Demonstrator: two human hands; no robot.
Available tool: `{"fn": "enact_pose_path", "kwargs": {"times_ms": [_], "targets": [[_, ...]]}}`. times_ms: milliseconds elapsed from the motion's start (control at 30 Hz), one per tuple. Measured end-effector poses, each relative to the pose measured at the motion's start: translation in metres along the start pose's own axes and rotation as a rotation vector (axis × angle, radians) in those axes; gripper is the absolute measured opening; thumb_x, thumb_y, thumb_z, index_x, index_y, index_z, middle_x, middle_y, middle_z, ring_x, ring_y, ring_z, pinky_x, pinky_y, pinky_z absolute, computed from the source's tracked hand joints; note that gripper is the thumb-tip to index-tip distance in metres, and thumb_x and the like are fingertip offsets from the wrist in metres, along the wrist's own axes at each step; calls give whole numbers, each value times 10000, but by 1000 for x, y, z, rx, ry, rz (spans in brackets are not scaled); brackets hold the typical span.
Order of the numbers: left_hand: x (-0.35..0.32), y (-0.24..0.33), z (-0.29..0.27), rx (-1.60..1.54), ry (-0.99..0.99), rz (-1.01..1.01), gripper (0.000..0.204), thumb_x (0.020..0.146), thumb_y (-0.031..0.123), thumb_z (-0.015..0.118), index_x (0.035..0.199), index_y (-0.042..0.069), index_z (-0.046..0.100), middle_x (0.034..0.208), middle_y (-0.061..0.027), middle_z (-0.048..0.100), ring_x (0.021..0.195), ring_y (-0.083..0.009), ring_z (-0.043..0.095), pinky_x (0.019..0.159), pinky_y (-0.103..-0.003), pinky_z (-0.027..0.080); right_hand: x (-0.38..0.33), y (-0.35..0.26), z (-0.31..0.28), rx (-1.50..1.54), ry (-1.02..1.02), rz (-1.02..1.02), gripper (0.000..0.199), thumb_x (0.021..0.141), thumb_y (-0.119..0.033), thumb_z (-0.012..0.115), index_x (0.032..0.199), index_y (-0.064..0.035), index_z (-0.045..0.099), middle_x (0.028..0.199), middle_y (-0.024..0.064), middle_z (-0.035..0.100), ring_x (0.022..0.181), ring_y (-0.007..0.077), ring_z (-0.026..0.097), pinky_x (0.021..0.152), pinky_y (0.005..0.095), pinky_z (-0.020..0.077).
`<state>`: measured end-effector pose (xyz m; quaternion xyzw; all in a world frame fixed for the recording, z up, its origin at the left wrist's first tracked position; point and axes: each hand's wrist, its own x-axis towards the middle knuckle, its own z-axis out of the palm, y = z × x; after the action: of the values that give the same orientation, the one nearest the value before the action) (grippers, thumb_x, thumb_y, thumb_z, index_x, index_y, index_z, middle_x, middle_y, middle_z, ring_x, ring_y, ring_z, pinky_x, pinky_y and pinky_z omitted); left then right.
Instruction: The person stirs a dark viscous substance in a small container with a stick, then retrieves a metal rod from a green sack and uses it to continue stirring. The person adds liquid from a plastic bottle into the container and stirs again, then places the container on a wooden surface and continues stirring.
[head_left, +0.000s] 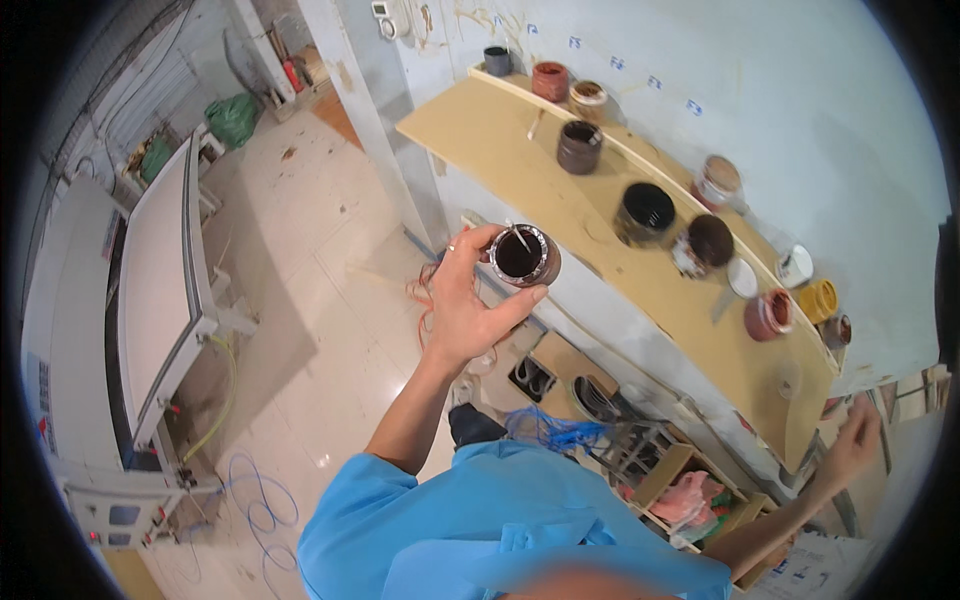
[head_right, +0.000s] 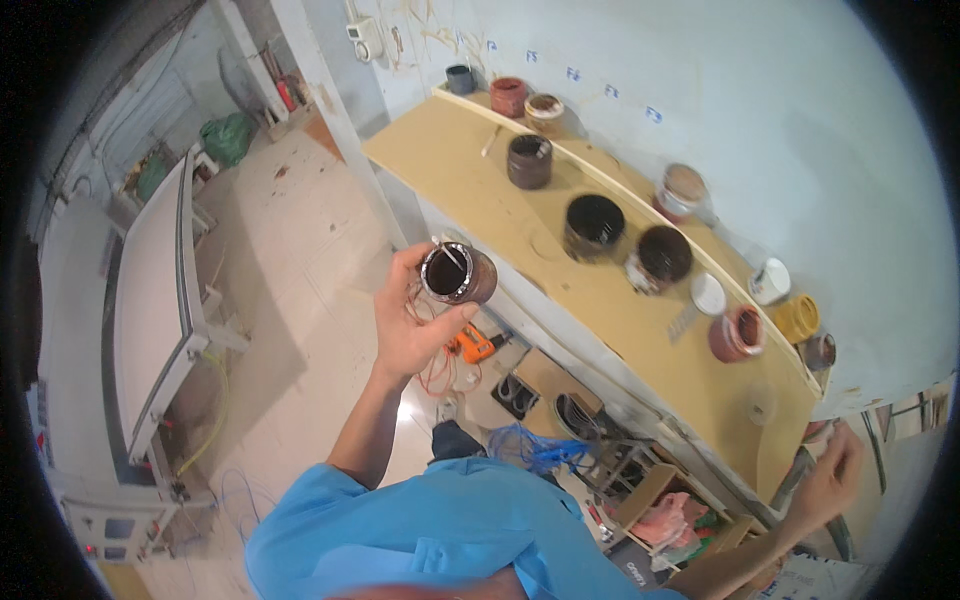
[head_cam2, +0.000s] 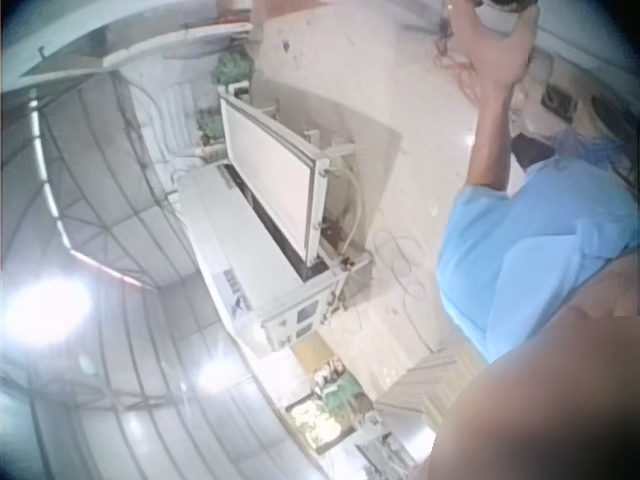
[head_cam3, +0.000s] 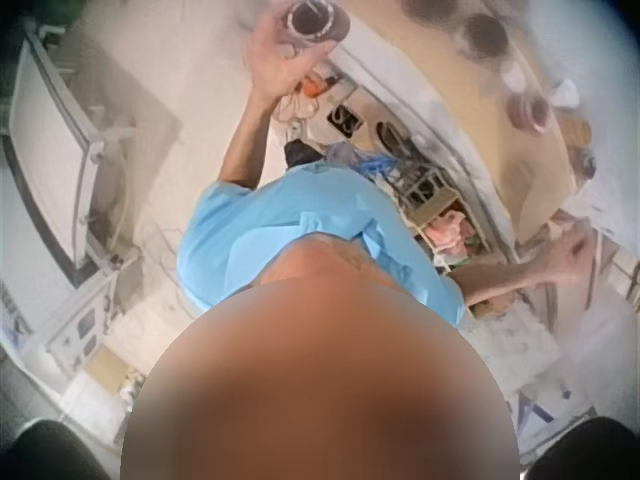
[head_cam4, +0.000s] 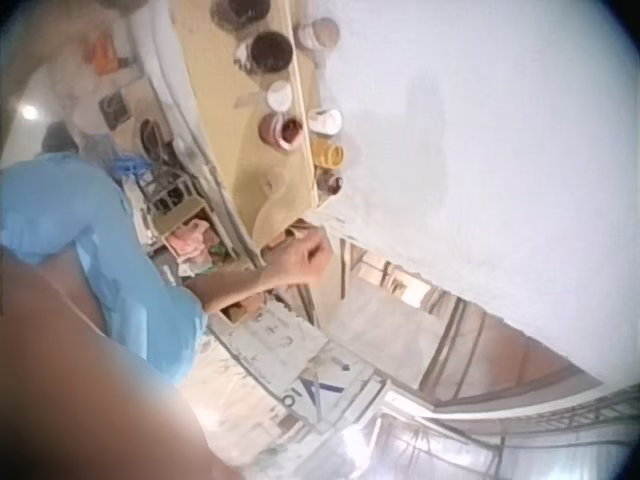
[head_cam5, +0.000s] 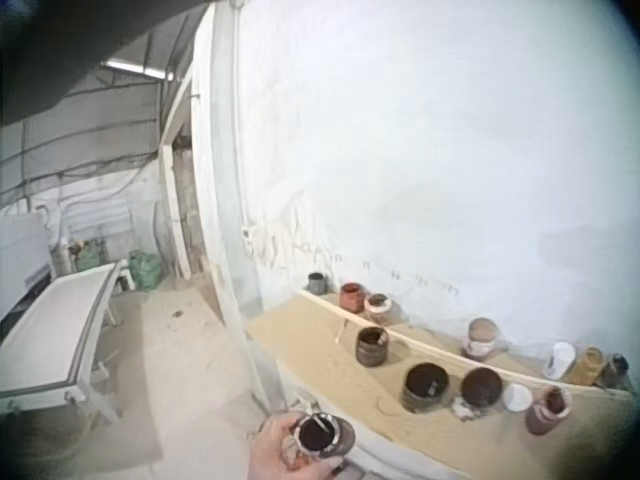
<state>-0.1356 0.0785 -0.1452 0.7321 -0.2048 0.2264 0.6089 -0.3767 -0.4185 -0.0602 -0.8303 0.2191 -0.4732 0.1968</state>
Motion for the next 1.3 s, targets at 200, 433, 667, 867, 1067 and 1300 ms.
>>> {"fn": "enact_pose_path", "kwargs": {"times_ms": [200,433,667,867,1067,1300], "targets": [[106,-46,-61,99,-158,60,658,768,239,941,1319,24,654,1189,-168,717,1127,-321,685,998,-437,536,-76,-111,50,-5,400,65,217,1112,-101,607,1023,34,753,955,44,730,721,104,550,632,241,429],[185,-80,-64,188,-335,176,635,766,276,949,1279,18,679,1167,-170,753,1105,-351,687,967,-463,539,-94,-253,155,12,88,-220,108,984,27,685,1076,43,740,885,69,698,722,120,568,667,259,444],[204,-98,-49,172,-410,138,652,776,297,940,1281,-2,657,1138,-179,745,1065,-367,690,916,-471,545,32,-334,239,187,-504,-244,398,933,-121,802,1290,15,689,910,75,690,796,182,627,739,336,520],[203,-102,-47,205,-435,131,652,790,292,930,1286,-10,634,1151,-185,735,1033,-384,689,895,-484,545,106,-330,370,-98,-822,-389,729,874,-488,800,1334,54,640,1234,260,739,1091,416,723,928,497,570],[203,-99,-48,257,-446,140,664,798,294,924,1305,-11,623,1164,-180,727,1065,-384,674,919,-496,531,107,-325,402,-157,-901,-537,541,888,-314,781,1292,1,606,1228,241,703,1105,424,697,915,522,577],[200,-101,-46,256,-417,171,679,766,276,943,1311,16,633,1151,-165,730,1052,-362,679,913,-483,530,95,-315,381,-200,-774,-725,490,887,-133,745,1332,-114,542,1192,157,619,1078,376,690,866,503,582]]}}
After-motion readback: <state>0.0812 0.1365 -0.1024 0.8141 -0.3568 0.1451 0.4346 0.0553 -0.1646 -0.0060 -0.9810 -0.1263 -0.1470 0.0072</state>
